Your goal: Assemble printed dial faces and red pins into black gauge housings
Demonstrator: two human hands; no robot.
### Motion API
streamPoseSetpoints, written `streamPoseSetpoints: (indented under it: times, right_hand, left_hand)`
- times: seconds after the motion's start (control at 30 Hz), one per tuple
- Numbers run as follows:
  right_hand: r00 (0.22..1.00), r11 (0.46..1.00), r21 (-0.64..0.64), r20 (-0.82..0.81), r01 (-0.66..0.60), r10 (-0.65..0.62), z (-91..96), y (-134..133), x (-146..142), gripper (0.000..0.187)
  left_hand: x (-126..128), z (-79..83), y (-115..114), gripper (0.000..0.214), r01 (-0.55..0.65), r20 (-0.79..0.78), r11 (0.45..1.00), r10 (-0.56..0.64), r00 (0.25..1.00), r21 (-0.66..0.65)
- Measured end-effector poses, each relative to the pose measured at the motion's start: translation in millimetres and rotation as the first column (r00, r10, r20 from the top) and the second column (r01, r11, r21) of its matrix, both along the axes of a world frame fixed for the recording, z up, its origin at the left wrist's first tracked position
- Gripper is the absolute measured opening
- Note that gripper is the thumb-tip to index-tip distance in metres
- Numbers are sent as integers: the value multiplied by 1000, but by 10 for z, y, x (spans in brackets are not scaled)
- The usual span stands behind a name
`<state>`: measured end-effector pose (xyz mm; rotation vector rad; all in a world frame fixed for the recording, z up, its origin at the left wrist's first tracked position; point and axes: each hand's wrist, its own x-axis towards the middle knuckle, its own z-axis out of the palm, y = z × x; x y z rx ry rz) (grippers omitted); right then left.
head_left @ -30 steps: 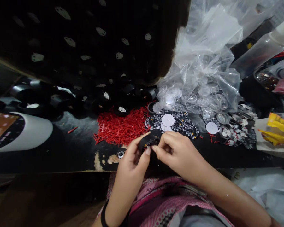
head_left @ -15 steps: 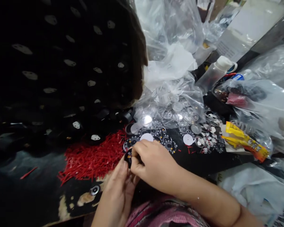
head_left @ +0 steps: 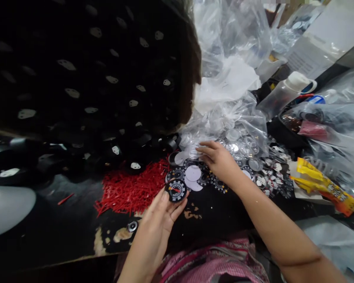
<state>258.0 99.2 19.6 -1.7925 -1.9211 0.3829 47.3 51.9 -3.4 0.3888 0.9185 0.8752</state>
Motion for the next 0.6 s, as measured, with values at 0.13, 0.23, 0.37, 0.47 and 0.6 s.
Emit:
streamPoseSetpoints:
  times: [0.13,0.23,0.37,0.47,0.6]
  right_hand:
    - [943,995,-93,-332,-29,-3,133,-342,-284,32]
    - [933,989,-86,-350,-124,86,184,-517,-525,37]
    - [936,991,-64,-340,-119,90,197,-539,-639,27]
    - [959,996,-77,-283,-40,17,208,-478,-680,34]
    - [989,1000,10,-150,11,-9,232,-401,-757,43]
  left_hand:
    - [24,-39,67,38,37,59,999,-35,998,-32]
    - [35,-71,65,40,57,-32,997,-56,998,44]
    - [-16,-79,-6,42,135,-283,962,-64,957,239]
    - [-38,-59,-70,37,218,-386,902,-63,920,372]
    - [-27,-18,-96,36,254,-386,877,-87,919,407]
